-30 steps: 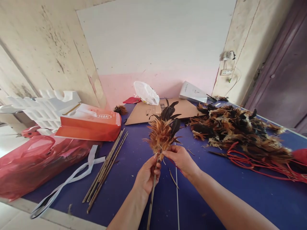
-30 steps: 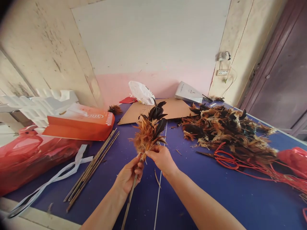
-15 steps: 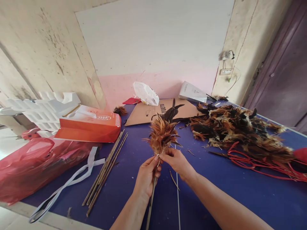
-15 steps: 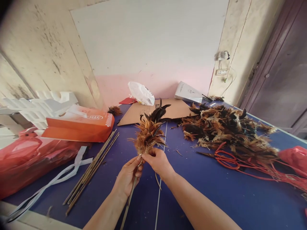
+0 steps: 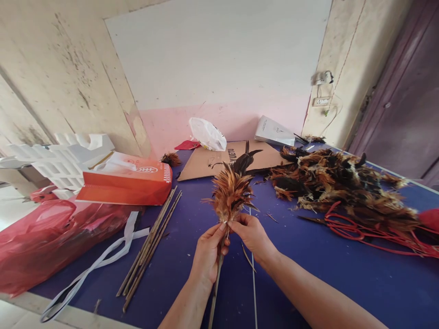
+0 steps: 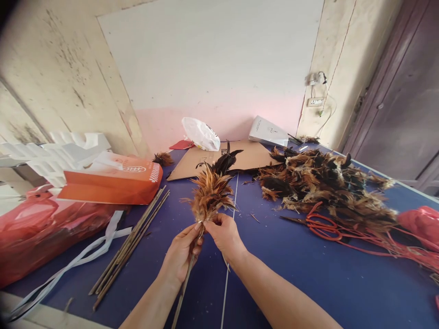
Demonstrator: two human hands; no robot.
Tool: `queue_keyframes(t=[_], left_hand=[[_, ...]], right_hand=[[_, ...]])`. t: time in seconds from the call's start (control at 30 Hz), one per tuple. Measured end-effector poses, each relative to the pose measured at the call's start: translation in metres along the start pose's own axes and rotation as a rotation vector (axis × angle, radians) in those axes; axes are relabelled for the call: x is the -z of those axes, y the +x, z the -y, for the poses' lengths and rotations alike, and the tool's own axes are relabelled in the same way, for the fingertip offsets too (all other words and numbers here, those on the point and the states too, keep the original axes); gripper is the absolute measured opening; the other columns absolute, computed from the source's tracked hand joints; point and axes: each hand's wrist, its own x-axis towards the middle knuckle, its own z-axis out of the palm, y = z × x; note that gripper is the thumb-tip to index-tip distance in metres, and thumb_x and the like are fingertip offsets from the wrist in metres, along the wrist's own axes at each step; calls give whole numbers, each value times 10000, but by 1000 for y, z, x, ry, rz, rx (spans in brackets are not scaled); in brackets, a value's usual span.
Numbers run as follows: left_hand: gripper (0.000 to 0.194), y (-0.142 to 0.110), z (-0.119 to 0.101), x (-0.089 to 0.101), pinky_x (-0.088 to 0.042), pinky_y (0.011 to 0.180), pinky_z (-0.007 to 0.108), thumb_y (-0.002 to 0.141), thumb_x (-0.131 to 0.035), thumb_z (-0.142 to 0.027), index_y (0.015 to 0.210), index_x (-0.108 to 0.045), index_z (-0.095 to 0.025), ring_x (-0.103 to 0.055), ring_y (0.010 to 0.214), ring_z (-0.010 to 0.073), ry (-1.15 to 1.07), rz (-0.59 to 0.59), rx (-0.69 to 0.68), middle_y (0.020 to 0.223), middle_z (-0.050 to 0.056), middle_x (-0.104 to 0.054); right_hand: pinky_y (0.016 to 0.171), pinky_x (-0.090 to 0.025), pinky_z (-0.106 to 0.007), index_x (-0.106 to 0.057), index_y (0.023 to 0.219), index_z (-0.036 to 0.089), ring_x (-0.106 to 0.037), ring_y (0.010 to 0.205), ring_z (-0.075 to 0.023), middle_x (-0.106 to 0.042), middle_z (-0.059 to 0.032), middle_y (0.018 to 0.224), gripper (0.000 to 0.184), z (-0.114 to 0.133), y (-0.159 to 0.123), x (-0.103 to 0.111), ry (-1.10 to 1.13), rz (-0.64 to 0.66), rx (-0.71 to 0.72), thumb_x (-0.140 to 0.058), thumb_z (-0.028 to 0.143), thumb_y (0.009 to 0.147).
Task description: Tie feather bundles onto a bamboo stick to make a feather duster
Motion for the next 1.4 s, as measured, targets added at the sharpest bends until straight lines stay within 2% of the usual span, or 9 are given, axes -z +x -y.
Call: queue_keyframes(t=[0.17, 0.33, 0.43, 0.7, 0.97, 1.13, 1.23, 1.3, 1.4], left_hand=[[257, 0, 1, 0, -272, 326, 109, 585, -735, -305, 721, -669, -97, -422, 413, 16, 28, 40, -13, 604, 11, -587], [255, -2, 0, -2, -246, 321, 110, 566, -745, -309, 699, -666, -106, -405, 407, 15, 25, 60, -16, 577, 0, -572], [259, -3, -1, -3, -238, 319, 117, 566, -744, -312, 700, -664, -106, -398, 406, 20, 41, 54, -42, 571, 0, -567], [265, 1, 5, 0, -221, 315, 129, 576, -732, -339, 682, -654, -109, -351, 383, 20, 82, 41, -100, 511, -32, -501], [273, 1, 4, 0, -224, 314, 123, 564, -743, -315, 737, -672, -116, -365, 387, 12, 67, 52, -54, 552, -22, -533], [272, 4, 3, 4, -221, 318, 102, 555, -754, -296, 724, -664, -103, -367, 407, 3, 19, 52, -17, 569, -20, -516], [255, 6, 1, 7, -226, 325, 100, 562, -752, -296, 702, -655, -105, -370, 415, 2, 2, 40, -38, 588, -15, -524], [259, 6, -2, 7, -232, 328, 106, 556, -755, -298, 692, -653, -103, -377, 420, 8, -1, 19, -64, 591, -8, -534], [282, 4, -5, 6, -232, 335, 119, 541, -760, -310, 693, -653, -98, -373, 422, 18, 21, -21, -104, 585, 0, -543]], right_hand=[[574, -401, -258, -553, 611, 153, -499, 531, -117, -546, 13, 560, 180, 2, -3, -2, 85, 35, -16, -606, 320, 650], [486, -330, -219, -541, 634, 149, -446, 491, -86, -515, 32, 537, 155, 3, -5, -2, 151, 75, -67, -593, 294, 652], [471, -313, -218, -528, 651, 149, -439, 483, -83, -517, 35, 548, 180, -1, -5, -3, 126, 55, -75, -592, 318, 664], [452, -329, -219, -472, 683, 179, -436, 455, -91, -486, 53, 520, 150, -9, -11, -11, 173, -32, 17, -571, 292, 688], [478, -360, -225, -434, 670, 196, -450, 485, -100, -487, 37, 563, 182, -11, -12, -12, 158, -47, 29, -555, 326, 710], [415, -280, -202, -426, 667, 192, -360, 435, -68, -441, 55, 531, 244, -9, -11, -9, 172, -8, -28, -584, 377, 693], [371, -192, -196, -446, 697, 185, -256, 380, -45, -399, 74, 505, 277, -7, -9, -2, 102, 48, -112, -562, 437, 708], [371, -175, -197, -478, 692, 171, -247, 380, -43, -405, 67, 509, 275, -6, -7, 2, 5, 94, -137, -535, 438, 725], [410, -217, -201, -527, 616, 148, -289, 425, -57, -399, 55, 494, 246, -3, -7, 5, -183, 141, -30, -521, 366, 730]])
